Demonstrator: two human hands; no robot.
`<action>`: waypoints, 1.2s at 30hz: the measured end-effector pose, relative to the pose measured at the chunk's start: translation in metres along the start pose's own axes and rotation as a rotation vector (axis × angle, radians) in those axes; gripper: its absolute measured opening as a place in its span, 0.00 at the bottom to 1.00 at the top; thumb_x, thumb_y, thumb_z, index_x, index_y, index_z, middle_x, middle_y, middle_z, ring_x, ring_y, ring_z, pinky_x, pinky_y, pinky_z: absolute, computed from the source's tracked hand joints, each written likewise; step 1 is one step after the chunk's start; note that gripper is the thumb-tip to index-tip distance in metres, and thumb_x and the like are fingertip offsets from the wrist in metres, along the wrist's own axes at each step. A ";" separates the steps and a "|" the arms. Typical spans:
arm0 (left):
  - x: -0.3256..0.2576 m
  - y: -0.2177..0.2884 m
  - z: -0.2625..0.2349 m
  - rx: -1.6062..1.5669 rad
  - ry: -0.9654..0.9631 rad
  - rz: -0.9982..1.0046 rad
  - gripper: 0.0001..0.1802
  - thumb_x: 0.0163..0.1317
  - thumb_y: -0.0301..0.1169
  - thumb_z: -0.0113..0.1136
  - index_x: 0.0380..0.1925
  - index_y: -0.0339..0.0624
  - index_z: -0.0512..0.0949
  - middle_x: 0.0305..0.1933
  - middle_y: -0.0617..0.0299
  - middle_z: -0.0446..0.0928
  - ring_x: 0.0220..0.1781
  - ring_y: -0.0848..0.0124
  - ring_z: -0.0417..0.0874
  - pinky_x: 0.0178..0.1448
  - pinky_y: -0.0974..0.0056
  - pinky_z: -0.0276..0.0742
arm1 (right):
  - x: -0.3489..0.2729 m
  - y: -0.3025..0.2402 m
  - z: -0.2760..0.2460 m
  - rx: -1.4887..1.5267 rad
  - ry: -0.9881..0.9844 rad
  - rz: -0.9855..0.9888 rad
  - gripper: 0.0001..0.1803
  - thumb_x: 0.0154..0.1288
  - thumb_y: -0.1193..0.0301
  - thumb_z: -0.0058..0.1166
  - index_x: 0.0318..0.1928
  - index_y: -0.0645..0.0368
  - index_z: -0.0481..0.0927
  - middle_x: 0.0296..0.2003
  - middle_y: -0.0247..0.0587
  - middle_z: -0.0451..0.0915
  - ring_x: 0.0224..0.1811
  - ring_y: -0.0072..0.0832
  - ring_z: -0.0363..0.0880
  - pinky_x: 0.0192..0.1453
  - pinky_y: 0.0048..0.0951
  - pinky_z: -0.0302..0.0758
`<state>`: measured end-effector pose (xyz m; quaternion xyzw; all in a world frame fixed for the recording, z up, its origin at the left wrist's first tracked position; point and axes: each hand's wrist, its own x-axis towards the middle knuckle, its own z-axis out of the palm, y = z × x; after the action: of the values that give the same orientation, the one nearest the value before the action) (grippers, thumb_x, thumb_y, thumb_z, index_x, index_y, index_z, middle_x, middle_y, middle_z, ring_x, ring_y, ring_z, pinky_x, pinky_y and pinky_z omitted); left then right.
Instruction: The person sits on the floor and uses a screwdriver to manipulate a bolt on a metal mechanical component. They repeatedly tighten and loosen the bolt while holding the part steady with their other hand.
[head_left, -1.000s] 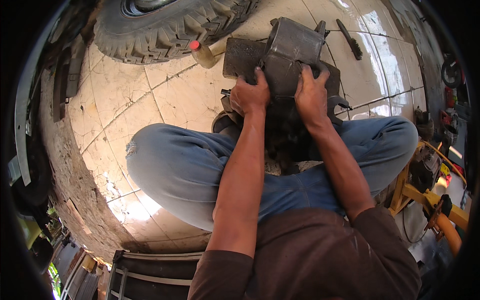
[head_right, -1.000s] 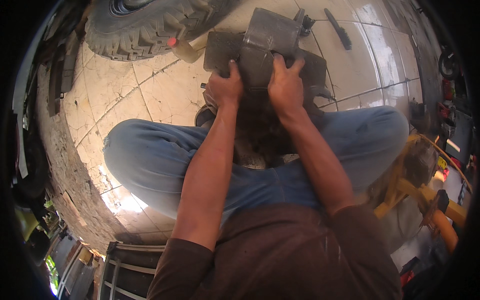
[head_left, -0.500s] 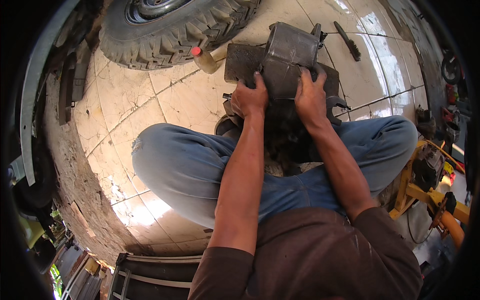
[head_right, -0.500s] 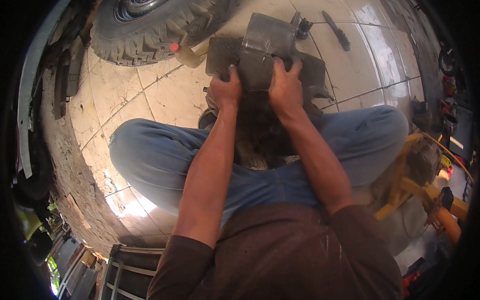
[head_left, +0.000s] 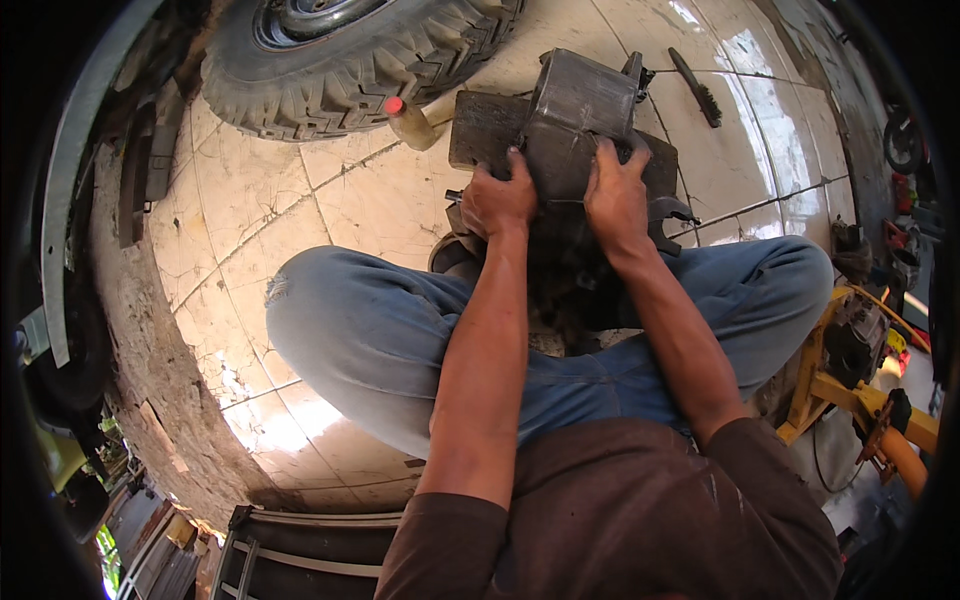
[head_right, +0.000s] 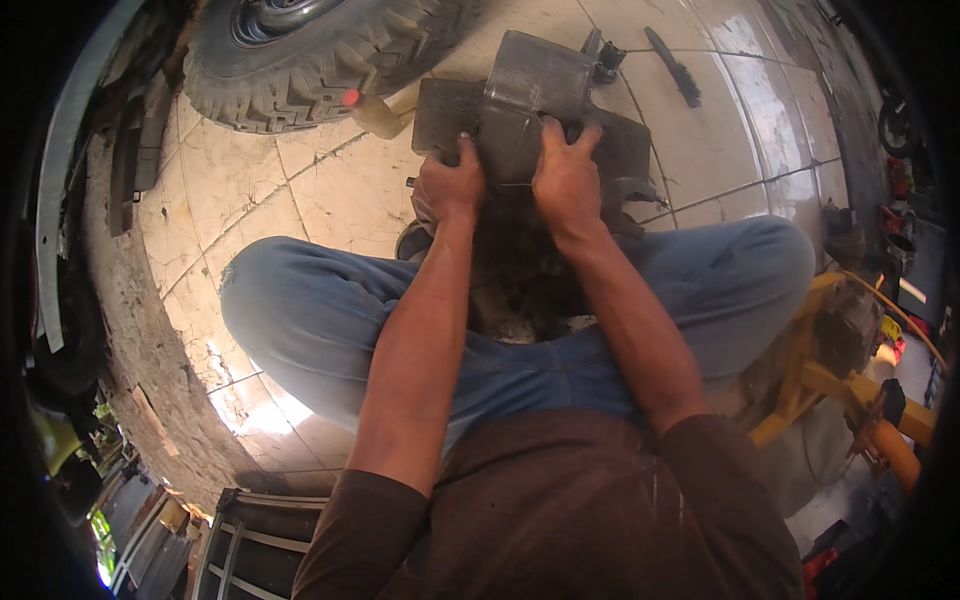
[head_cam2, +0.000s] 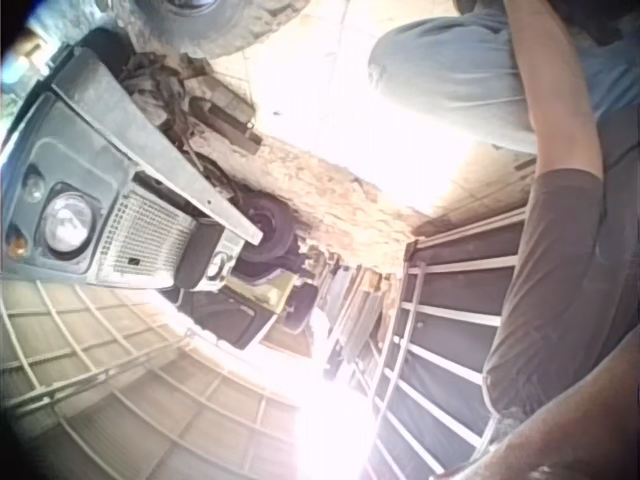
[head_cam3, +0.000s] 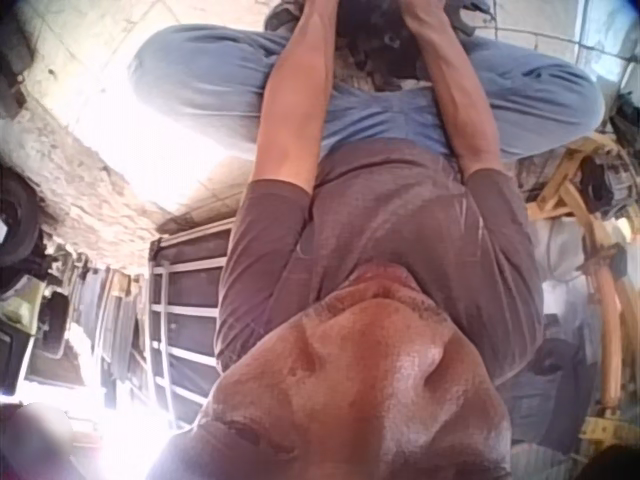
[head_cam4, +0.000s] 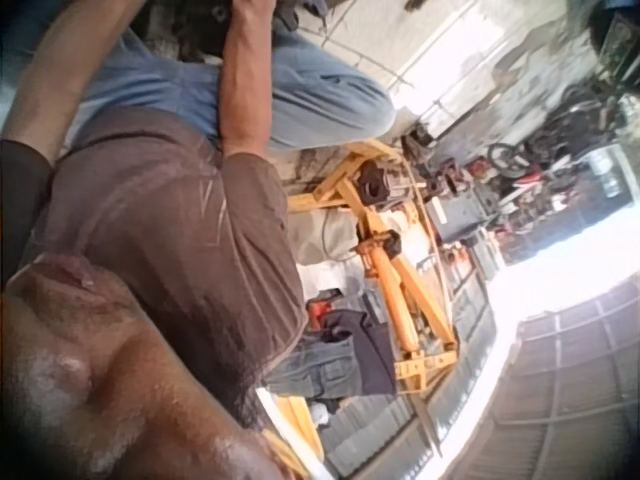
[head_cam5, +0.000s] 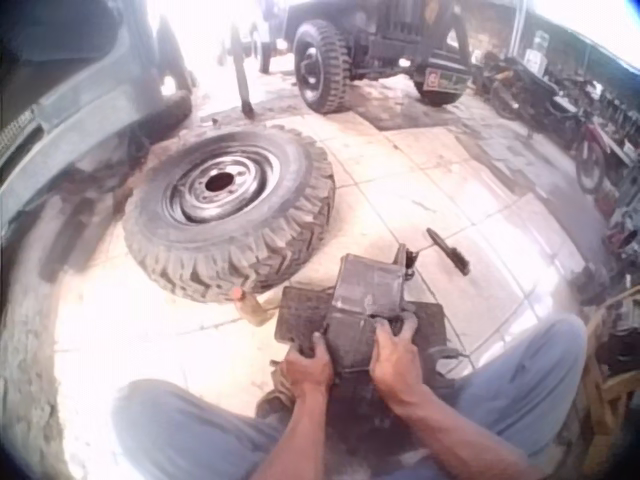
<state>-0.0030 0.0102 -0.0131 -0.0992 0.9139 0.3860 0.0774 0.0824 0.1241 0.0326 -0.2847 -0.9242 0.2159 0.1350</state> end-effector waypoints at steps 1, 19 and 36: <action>0.000 -0.001 0.001 -0.002 -0.012 -0.004 0.37 0.60 0.61 0.61 0.43 0.30 0.86 0.43 0.36 0.86 0.51 0.40 0.86 0.58 0.46 0.77 | 0.000 -0.002 0.000 -0.023 -0.024 0.028 0.17 0.75 0.72 0.45 0.62 0.55 0.72 0.64 0.80 0.60 0.42 0.73 0.81 0.49 0.61 0.81; -0.003 0.000 -0.002 -0.040 0.010 0.020 0.35 0.60 0.59 0.62 0.40 0.31 0.87 0.41 0.37 0.86 0.48 0.40 0.87 0.55 0.46 0.78 | -0.007 0.008 -0.003 0.057 0.113 -0.099 0.18 0.76 0.72 0.47 0.63 0.55 0.73 0.60 0.74 0.65 0.43 0.70 0.81 0.48 0.60 0.81; -0.002 0.002 0.000 -0.004 -0.018 -0.019 0.34 0.60 0.58 0.62 0.41 0.31 0.87 0.41 0.36 0.86 0.48 0.39 0.86 0.57 0.46 0.77 | -0.005 0.008 -0.001 -0.009 0.038 -0.021 0.19 0.75 0.72 0.47 0.64 0.54 0.71 0.63 0.74 0.63 0.45 0.71 0.81 0.51 0.61 0.81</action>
<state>-0.0015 0.0124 -0.0114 -0.1045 0.9113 0.3882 0.0893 0.0908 0.1271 0.0292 -0.2798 -0.9253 0.2050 0.1534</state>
